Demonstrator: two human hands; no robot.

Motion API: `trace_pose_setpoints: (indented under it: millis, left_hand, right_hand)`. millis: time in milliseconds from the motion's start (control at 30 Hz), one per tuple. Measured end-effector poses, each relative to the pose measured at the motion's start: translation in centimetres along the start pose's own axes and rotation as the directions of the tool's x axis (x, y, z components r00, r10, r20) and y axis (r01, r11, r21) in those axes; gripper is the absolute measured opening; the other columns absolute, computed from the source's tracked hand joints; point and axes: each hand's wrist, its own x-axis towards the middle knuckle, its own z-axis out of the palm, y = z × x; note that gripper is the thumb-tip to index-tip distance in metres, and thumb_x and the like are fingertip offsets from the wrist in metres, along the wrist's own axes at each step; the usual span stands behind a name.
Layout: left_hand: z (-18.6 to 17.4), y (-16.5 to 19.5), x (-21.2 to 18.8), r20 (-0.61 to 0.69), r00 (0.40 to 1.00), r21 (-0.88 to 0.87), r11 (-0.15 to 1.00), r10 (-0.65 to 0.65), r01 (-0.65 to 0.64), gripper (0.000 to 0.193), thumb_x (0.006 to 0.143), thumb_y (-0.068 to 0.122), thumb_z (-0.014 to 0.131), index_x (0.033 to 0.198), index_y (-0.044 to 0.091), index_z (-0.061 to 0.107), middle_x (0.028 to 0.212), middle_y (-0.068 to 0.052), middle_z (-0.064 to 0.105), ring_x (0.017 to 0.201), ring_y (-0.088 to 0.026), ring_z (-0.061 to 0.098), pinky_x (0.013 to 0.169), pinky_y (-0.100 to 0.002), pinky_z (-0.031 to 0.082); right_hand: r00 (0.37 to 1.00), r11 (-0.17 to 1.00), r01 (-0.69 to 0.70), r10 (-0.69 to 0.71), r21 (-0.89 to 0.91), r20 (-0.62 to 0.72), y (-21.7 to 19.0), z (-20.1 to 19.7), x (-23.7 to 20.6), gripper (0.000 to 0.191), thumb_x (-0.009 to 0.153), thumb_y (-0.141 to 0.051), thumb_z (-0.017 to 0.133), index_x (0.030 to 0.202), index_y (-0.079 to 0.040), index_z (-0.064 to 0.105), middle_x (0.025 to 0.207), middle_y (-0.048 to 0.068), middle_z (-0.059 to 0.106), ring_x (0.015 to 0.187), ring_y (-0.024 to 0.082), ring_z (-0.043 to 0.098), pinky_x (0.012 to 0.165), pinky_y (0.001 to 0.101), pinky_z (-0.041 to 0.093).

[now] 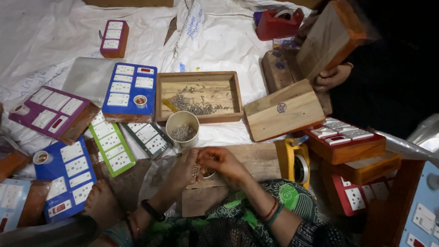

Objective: The person sits on the floor and repeatedly picks small metal fasteners from a paper cup, then places them into the holes of white electrical switches and sockets mounted on a wooden board. The person handles the fasteners one by one and continues this repetitive insertion process.

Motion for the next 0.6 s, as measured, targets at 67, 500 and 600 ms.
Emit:
trace_pose_setpoints:
  millis: [67, 500, 600]
  left_hand:
    - [0.0, -0.2, 0.1, -0.055, 0.997, 0.084, 0.996, 0.046, -0.041, 0.056, 0.103, 0.052, 0.028, 0.131, 0.011, 0.053, 0.102, -0.007, 0.068, 0.067, -0.015, 0.068, 0.056, -0.029, 0.055]
    - [0.7, -1.6, 1.3, 0.018, 0.994, -0.226, 0.968, -0.112, 0.113, 0.064, 0.100, 0.060, 0.031, 0.127, 0.009, 0.057, 0.089, -0.011, 0.069, 0.069, -0.019, 0.063, 0.051, -0.031, 0.049]
    - [0.4, -1.4, 0.9, 0.030, 0.991, -0.163, 0.977, -0.133, 0.136, 0.067, 0.101, 0.062, 0.028, 0.119, 0.008, 0.063, 0.089, -0.006, 0.069, 0.071, -0.013, 0.062, 0.055, -0.028, 0.049]
  right_hand:
    - [0.991, 0.989, 0.078, -0.063, -0.128, 0.118, 0.2, 0.4, -0.2, 0.009, 0.093, 0.003, 0.068, 0.088, 0.001, 0.061, 0.087, 0.008, 0.069, 0.080, 0.020, 0.075, 0.080, 0.0344, 0.066]
    - [0.983, 0.835, 0.151, -0.070, -0.530, 0.170, 1.1, 1.0, -0.1, 0.017, 0.091, -0.005, 0.073, 0.107, -0.001, 0.071, 0.088, 0.007, 0.075, 0.076, 0.017, 0.077, 0.074, 0.0323, 0.064]
    - [0.987, 0.893, 0.145, -0.102, -0.425, 0.122, 1.2, 1.0, -0.2, 0.017, 0.091, -0.004, 0.070, 0.108, -0.001, 0.070, 0.090, 0.009, 0.075, 0.075, 0.017, 0.075, 0.072, 0.0332, 0.064]
